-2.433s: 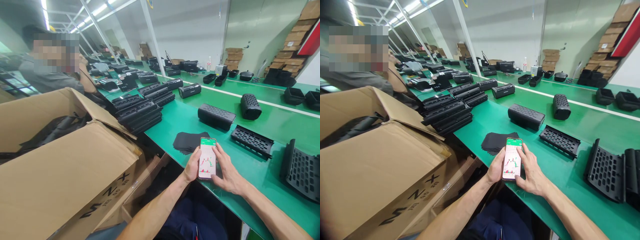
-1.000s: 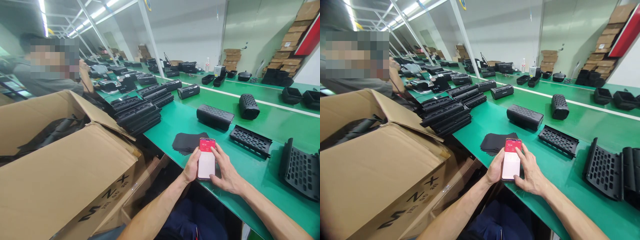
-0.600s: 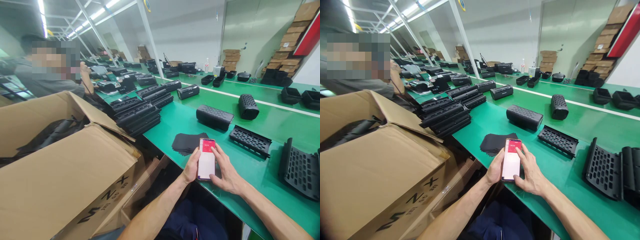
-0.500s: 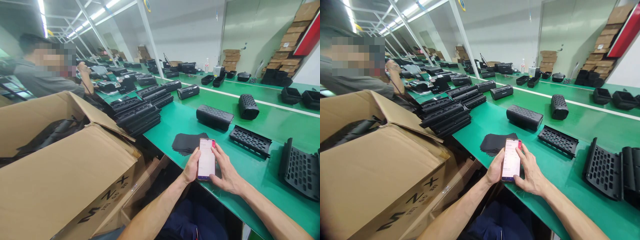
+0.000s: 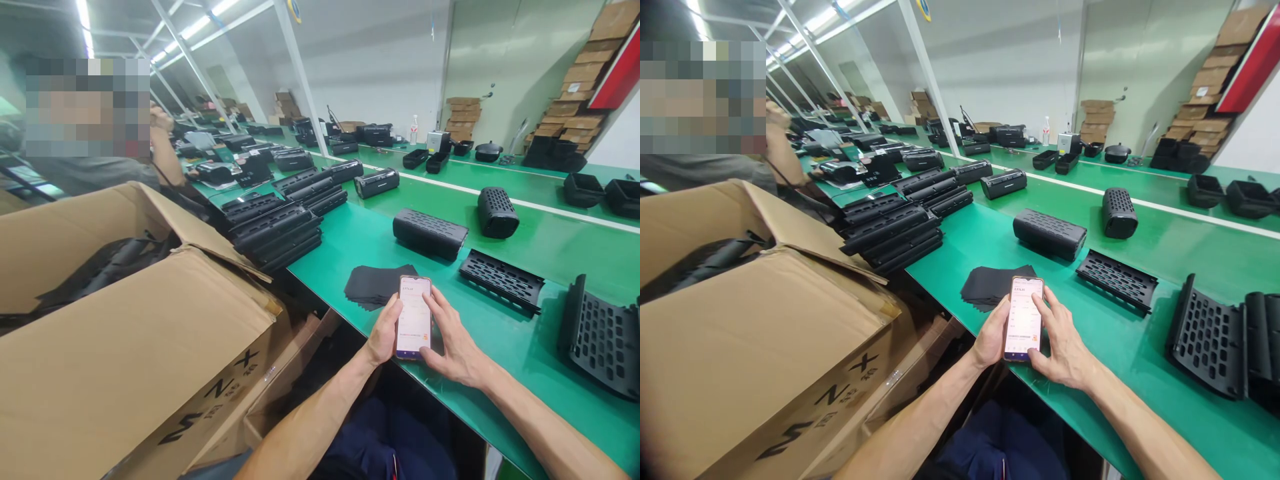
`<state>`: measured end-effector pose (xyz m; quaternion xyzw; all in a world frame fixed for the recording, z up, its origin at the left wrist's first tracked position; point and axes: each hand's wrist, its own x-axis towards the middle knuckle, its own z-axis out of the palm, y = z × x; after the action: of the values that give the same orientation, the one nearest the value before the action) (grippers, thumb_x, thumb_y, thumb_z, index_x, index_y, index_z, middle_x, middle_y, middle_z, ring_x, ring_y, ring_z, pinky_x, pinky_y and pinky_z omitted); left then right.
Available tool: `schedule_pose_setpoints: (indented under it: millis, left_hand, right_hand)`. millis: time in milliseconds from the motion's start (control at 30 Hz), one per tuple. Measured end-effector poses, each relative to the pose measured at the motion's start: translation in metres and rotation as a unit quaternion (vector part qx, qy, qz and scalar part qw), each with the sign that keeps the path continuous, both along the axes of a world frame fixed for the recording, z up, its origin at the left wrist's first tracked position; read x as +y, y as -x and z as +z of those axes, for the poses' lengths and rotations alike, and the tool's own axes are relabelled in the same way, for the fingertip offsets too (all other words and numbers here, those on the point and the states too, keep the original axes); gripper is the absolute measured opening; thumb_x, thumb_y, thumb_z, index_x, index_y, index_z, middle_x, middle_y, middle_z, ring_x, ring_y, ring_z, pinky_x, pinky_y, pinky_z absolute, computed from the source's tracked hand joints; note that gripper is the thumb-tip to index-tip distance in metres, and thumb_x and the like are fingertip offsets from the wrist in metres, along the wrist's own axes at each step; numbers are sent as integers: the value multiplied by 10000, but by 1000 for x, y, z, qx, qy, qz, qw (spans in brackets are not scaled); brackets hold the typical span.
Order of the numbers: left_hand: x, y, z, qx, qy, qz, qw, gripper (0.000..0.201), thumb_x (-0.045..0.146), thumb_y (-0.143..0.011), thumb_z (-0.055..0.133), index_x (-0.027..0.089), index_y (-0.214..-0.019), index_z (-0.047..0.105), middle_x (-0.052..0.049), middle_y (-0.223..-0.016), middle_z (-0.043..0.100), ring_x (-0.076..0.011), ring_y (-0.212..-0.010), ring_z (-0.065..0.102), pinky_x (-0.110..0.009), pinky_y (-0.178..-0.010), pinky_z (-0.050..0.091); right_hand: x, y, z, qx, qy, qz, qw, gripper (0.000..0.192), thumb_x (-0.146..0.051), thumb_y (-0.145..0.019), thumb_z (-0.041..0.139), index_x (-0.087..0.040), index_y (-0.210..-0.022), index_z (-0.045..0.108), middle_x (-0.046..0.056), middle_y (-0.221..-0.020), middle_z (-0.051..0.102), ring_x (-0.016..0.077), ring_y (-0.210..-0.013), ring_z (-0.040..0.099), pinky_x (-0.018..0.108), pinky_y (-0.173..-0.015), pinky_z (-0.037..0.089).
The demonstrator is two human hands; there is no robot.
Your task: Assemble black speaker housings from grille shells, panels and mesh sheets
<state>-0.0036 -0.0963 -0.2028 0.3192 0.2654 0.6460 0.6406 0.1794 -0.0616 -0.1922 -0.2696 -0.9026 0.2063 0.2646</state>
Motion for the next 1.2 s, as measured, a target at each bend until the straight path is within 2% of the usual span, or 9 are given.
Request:
schedule_pose_setpoints:
  millis: [267,467,733,1200]
  left_hand:
    - [-1,0,2,1,6,-2,1000,542,569,-946,667,159,-1296,615,-142,-1100,784,-313,-920,776,-452,-833,615]
    - [-1,1,4,7,11,-3,1000,539,562,-950,663,163,-1309,604,-144,-1100,786,-340,-968,776,-475,-856,613]
    - [-2,0,4,15,12,0,1000,533,555,-960,647,156,-1308,590,-147,-1102,783,-312,-880,784,-462,-818,623]
    - [-1,1,2,22,3,-4,1000,572,571,-960,641,137,-1326,568,-147,-1073,783,-294,-835,777,-418,-757,622]
  right_hand:
    - [1,-1,-1,11,-8,-1,1000,946,-300,-932,585,-313,-1694,26,139,-1771,94,400,-1617,172,648,-1212,356]
    - [4,-1,0,39,18,-2,999,818,-316,-986,521,-319,-1682,92,109,-1755,182,347,-1617,207,601,-1249,338]
    - [3,0,0,49,32,-2,998,863,-228,-924,539,-320,-1673,120,101,-1749,194,339,-1619,194,615,-1258,318]
    - [3,1,0,49,15,-3,999,835,-316,-967,557,-328,-1674,113,127,-1745,193,370,-1608,222,626,-1227,358]
